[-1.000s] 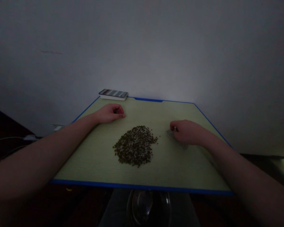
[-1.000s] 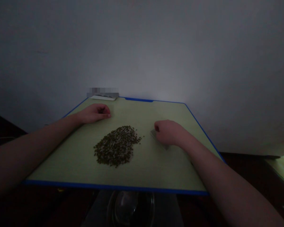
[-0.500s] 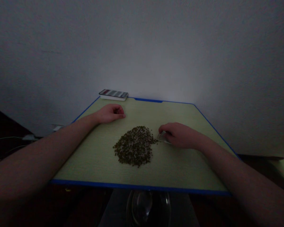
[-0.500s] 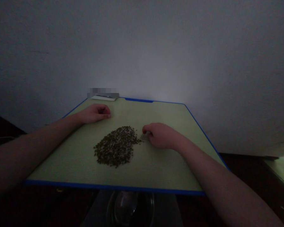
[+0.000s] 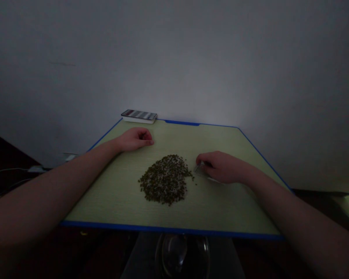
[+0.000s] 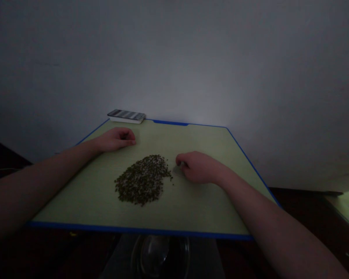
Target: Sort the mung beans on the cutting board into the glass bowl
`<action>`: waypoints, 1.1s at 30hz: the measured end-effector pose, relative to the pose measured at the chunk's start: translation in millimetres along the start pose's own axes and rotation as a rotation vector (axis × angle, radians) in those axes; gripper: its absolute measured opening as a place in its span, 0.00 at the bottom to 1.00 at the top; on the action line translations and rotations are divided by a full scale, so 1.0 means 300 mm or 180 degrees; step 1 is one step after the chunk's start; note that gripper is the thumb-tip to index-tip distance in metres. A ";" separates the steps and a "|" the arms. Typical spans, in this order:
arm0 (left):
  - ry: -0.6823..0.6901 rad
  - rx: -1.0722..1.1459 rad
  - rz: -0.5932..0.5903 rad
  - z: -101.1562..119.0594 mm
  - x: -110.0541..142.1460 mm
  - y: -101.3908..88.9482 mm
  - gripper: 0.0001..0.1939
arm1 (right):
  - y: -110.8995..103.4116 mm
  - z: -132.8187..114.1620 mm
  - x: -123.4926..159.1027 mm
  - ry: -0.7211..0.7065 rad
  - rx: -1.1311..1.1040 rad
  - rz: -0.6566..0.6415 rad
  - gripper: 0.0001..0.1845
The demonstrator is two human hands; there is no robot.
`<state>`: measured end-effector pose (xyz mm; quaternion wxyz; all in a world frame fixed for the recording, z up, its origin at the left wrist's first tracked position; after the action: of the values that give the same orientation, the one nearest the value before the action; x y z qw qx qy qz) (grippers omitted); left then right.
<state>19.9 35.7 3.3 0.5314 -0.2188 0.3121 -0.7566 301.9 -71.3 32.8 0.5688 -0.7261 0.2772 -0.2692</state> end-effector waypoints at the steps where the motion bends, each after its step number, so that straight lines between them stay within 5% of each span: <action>1: -0.0019 0.0003 0.0009 0.002 0.001 0.000 0.16 | 0.001 -0.003 -0.004 -0.0001 -0.0008 0.0047 0.13; 33: 0.0040 0.0036 -0.0027 -0.003 -0.001 -0.002 0.15 | -0.004 -0.037 0.015 -0.0322 -0.0225 -0.0252 0.14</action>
<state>19.1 36.3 3.2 0.5274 -0.2123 0.3101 -0.7620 297.4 -81.7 36.7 0.5450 -0.7688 0.2284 -0.2444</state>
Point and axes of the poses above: each hand's wrist, its own x-axis away from the middle knuckle, its own y-axis out of the palm, z = x × y, the point moved 4 cm from there along -x, towards the middle knuckle, and after that the axes turned 8 degrees about -y, right-handed, at the moved point
